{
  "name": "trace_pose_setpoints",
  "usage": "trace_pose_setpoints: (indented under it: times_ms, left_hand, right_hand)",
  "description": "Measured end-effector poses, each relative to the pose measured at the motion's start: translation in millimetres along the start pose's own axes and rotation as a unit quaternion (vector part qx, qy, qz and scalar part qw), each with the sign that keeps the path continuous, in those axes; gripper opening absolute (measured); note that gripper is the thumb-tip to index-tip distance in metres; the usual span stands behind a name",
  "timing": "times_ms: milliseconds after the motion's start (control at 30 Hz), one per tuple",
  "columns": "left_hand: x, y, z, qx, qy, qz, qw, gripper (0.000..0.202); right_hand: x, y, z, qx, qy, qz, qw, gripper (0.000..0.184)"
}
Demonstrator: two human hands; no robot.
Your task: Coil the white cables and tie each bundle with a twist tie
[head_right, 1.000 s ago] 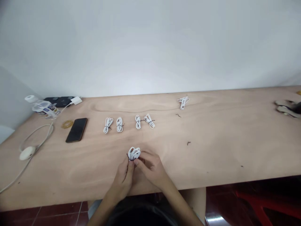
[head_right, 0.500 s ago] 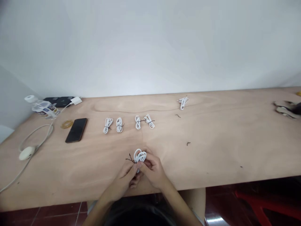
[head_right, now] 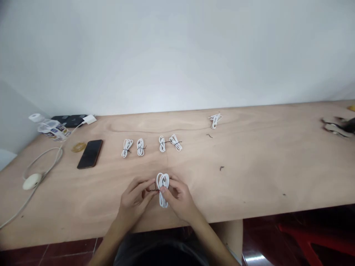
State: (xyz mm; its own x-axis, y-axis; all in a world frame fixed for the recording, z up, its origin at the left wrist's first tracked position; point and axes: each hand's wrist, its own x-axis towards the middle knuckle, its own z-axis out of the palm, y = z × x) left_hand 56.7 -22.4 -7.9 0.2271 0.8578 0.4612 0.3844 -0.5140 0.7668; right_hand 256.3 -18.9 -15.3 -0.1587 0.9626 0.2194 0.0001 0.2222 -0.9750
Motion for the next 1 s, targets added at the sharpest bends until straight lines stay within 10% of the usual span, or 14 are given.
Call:
trace_pose_setpoints:
  times_ms: [133, 367, 667, 733, 900, 1000]
  left_hand:
    - [8.2, 4.2, -7.9, -0.016, -0.064, -0.007, 0.998, 0.018]
    - [13.5, 24.1, -6.7, -0.177, -0.165, -0.217, 0.946, 0.024]
    - [7.1, 20.2, -1.8, -0.486, -0.133, -0.474, 0.722, 0.025]
    - [4.9, 19.3, -1.1, -0.457, -0.122, -0.460, 0.751, 0.029]
    - [4.0, 20.6, -7.9, -0.168, -0.145, -0.224, 0.949, 0.025]
    - [6.7, 23.5, -15.3, -0.067, -0.162, -0.131, 0.976, 0.022]
  right_hand:
    - [-0.4, -0.9, -1.6, 0.009, -0.019, 0.015, 1.000, 0.023]
    - [4.9, -16.3, -7.8, -0.050, -0.056, -0.029, 0.997, 0.020]
    - [-1.8, -12.8, -23.0, -0.227, -0.131, -0.097, 0.960, 0.013]
    - [-2.7, -11.7, -23.3, -0.231, -0.131, -0.104, 0.958, 0.013]
    - [-1.3, -20.8, -18.4, -0.170, -0.104, -0.060, 0.978, 0.014]
    - [-1.1, -26.0, -14.8, -0.151, -0.101, -0.036, 0.983, 0.015]
